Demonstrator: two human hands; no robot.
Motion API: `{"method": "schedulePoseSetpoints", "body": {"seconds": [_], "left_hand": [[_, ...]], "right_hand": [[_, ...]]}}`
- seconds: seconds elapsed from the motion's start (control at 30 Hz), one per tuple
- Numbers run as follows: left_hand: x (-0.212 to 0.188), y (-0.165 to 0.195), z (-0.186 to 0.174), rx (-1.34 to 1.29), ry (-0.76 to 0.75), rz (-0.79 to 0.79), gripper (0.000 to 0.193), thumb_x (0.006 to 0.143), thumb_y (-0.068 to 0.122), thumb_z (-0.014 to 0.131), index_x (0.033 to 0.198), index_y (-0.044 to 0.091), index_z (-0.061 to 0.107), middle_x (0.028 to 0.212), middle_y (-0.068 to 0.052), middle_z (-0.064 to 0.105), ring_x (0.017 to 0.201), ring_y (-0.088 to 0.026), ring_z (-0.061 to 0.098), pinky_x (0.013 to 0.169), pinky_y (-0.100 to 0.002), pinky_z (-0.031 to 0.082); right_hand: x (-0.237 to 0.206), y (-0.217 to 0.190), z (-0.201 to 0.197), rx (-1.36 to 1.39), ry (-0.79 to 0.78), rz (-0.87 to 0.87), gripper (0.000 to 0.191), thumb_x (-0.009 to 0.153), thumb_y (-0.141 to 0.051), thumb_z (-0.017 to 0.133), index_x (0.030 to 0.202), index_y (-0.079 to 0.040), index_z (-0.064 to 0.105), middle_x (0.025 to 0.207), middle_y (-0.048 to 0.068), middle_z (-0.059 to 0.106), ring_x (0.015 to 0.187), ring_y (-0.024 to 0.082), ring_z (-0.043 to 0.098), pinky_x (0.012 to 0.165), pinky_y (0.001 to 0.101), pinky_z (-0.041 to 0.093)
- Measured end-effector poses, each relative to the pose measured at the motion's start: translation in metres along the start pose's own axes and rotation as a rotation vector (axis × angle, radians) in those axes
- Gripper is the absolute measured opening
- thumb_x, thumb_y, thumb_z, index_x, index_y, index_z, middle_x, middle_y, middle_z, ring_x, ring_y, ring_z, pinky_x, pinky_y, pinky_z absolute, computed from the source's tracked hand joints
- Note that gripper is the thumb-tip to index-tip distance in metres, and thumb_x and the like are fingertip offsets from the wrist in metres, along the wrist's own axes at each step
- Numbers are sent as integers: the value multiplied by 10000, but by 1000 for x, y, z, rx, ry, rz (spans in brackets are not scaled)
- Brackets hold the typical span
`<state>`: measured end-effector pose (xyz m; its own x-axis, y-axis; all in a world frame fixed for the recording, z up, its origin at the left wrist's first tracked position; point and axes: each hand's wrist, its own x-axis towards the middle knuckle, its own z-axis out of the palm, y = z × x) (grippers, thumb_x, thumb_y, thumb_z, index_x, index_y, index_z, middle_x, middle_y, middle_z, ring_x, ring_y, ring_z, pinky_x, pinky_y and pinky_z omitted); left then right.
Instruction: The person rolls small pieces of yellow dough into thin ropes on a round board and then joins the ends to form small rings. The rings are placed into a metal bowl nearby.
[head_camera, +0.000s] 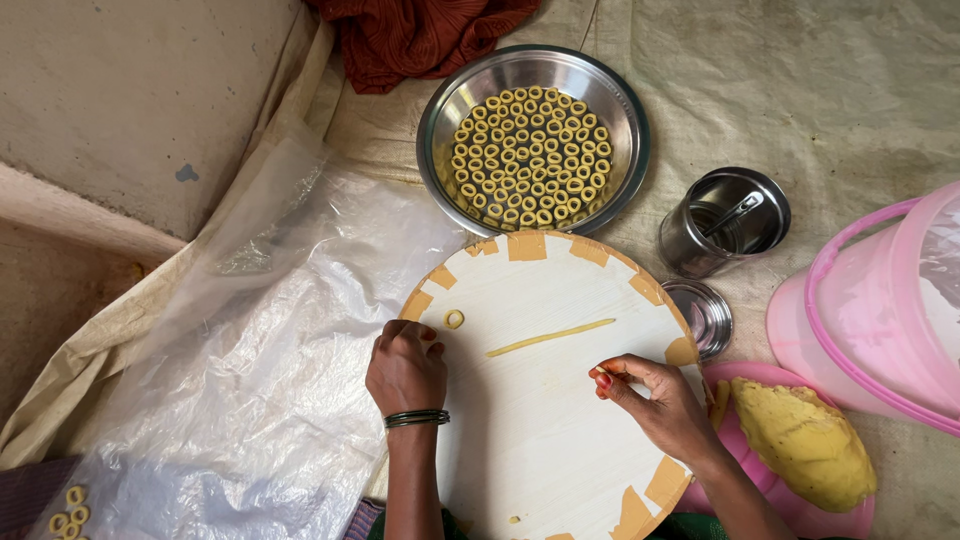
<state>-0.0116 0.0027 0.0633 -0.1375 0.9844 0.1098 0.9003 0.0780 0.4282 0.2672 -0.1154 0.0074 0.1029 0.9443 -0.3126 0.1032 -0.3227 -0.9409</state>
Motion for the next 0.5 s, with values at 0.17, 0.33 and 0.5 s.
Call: {"method": "schedulePoseSetpoints", "body": {"seconds": [0.17,0.33,0.5], "left_hand": [[0,2,1,-150,9,83,75,795,69,781,866,93,790,1014,-66,751,840,-301,706,696,-408,563],[-21,41,23,-790,-349,365,306,860,-45,524,1047,60,743,1049,-89,776,834,-238,767,736,-339,620],[-44,63,28,-745,-687,495,352,893,86,722,1244,79,705,1116,-116,741,922,-247,719,783,-351,580]], "right_hand": [[-3,-5,-2,70,-69,-107,315,991,-217,624,1176,3,753,932,62,722,917,102,679,884,279,565],[-6,-17,2,-22,-75,-131,343,987,-189,586,1280,-38,678,954,46,731,933,106,683,902,285,546],[-10,-28,6,-14,-41,-110,419,940,-163,656,1332,-63,549,942,64,726,931,115,666,887,295,536]]}}
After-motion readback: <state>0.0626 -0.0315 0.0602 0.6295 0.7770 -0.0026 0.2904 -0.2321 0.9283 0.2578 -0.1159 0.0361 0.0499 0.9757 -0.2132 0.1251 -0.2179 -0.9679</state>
